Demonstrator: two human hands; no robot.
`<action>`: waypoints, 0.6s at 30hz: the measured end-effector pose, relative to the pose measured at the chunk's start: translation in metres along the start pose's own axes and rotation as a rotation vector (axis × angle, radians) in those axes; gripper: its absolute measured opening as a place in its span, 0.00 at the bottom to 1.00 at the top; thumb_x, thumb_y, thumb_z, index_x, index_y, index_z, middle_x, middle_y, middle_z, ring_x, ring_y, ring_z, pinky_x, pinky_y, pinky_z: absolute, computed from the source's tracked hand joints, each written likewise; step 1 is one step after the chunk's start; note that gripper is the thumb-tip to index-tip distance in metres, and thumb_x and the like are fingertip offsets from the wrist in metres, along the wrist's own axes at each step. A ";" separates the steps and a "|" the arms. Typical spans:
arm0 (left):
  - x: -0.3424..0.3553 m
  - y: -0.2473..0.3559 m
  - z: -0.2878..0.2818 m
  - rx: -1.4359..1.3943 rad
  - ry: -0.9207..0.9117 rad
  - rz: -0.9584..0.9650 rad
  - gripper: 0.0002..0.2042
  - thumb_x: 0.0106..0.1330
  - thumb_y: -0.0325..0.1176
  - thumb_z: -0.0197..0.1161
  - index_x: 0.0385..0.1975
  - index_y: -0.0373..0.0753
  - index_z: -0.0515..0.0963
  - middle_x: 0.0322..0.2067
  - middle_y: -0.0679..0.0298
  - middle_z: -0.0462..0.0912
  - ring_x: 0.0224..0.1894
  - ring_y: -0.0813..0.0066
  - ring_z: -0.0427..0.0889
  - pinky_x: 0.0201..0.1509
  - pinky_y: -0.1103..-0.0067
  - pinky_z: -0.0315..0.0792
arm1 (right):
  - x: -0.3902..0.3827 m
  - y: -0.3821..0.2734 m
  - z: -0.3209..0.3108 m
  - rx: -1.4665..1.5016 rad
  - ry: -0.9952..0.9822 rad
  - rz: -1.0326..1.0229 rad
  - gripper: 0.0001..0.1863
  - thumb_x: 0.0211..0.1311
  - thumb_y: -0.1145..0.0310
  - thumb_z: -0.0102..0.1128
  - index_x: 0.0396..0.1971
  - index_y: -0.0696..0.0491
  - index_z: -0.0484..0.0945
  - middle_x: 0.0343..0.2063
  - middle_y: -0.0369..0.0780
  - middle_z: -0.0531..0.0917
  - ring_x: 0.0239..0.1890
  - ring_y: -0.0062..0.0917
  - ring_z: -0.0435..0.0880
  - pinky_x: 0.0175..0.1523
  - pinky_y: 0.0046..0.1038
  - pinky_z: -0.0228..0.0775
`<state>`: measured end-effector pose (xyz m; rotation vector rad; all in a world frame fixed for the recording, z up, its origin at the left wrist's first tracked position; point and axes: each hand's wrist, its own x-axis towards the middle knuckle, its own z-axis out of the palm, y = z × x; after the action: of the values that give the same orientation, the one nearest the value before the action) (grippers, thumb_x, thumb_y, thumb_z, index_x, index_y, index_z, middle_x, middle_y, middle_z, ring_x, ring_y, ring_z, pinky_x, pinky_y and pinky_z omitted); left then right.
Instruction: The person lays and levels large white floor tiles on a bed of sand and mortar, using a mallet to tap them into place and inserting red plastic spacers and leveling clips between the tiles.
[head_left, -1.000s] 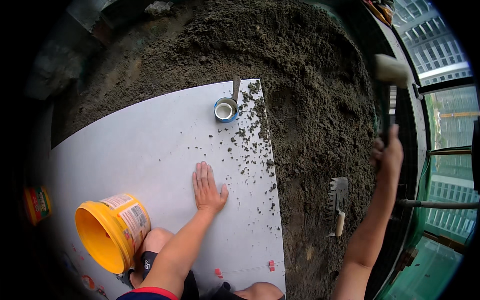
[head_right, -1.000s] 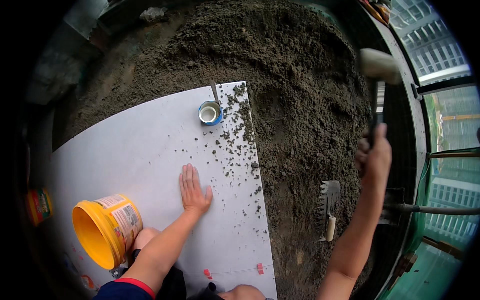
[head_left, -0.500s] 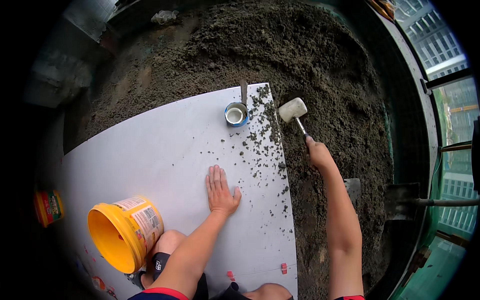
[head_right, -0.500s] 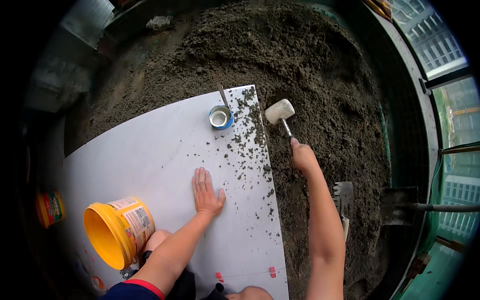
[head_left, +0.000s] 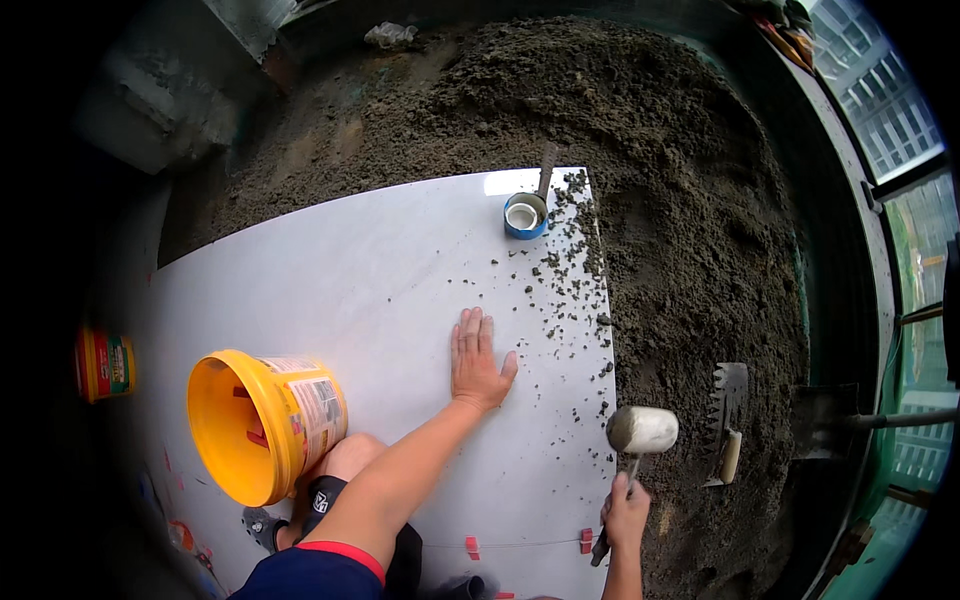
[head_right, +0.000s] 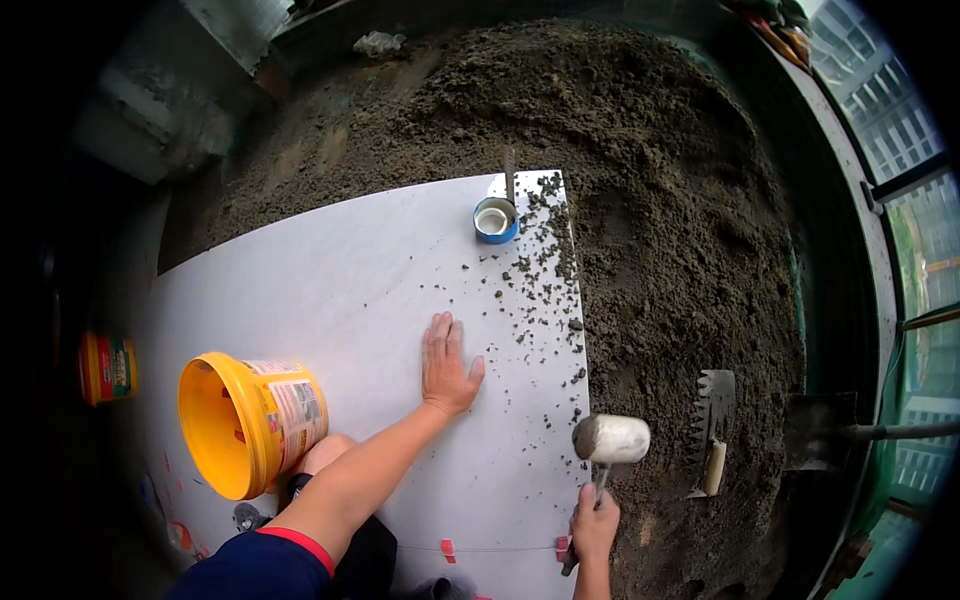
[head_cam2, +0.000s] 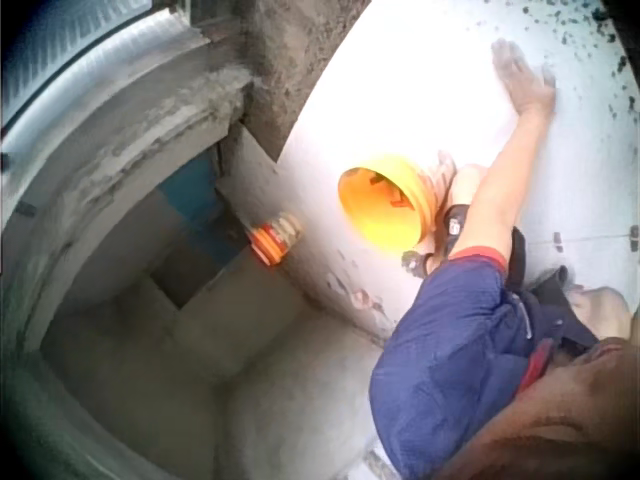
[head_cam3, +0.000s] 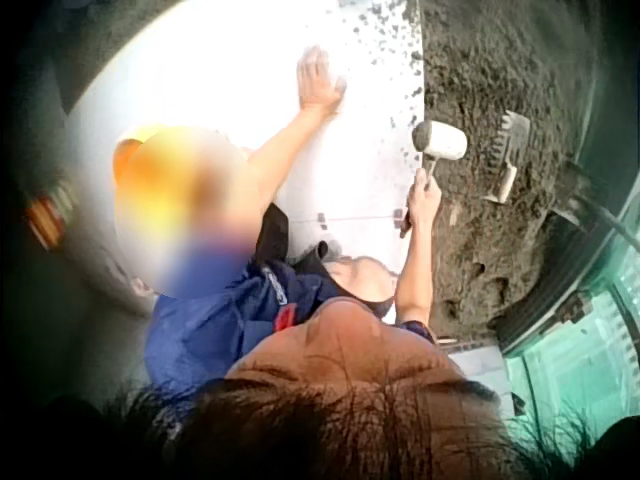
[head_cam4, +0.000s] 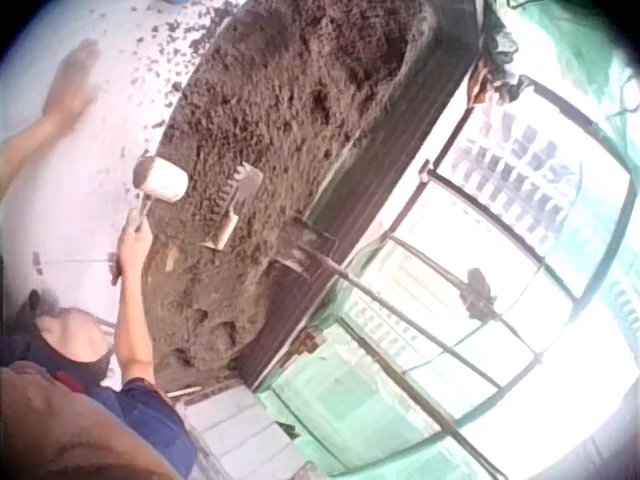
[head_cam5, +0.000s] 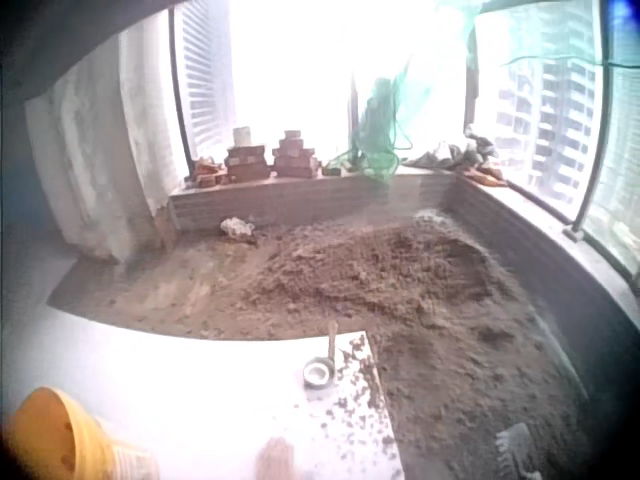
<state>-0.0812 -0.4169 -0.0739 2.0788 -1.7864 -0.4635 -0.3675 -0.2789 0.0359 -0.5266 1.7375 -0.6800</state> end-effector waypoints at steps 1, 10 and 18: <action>0.010 -0.003 0.005 -0.015 0.083 0.036 0.38 0.64 0.50 0.53 0.69 0.29 0.55 0.72 0.47 0.49 0.76 0.51 0.42 0.78 0.58 0.36 | -0.013 0.019 -0.003 -0.043 0.044 0.031 0.21 0.70 0.54 0.59 0.23 0.55 0.69 0.11 0.29 0.67 0.11 0.15 0.66 0.17 0.22 0.60; 0.124 0.004 0.019 0.180 0.181 -0.237 0.46 0.70 0.64 0.40 0.71 0.25 0.47 0.74 0.44 0.44 0.77 0.52 0.37 0.78 0.63 0.31 | -0.169 0.160 0.006 -0.292 -0.004 0.198 0.20 0.64 0.54 0.62 0.32 0.59 0.79 0.19 0.47 0.77 0.23 0.30 0.72 0.33 0.36 0.67; 0.084 0.214 0.081 -0.649 -0.243 0.298 0.42 0.72 0.62 0.42 0.73 0.31 0.45 0.74 0.46 0.43 0.77 0.54 0.38 0.78 0.67 0.34 | -0.166 0.187 0.039 -0.270 -0.067 0.078 0.17 0.67 0.56 0.60 0.36 0.58 0.80 0.23 0.47 0.79 0.24 0.30 0.75 0.33 0.35 0.70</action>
<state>-0.2932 -0.5337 -0.0452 1.3359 -1.7208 -1.0730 -0.2874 -0.0398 0.0185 -0.6561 1.7867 -0.3696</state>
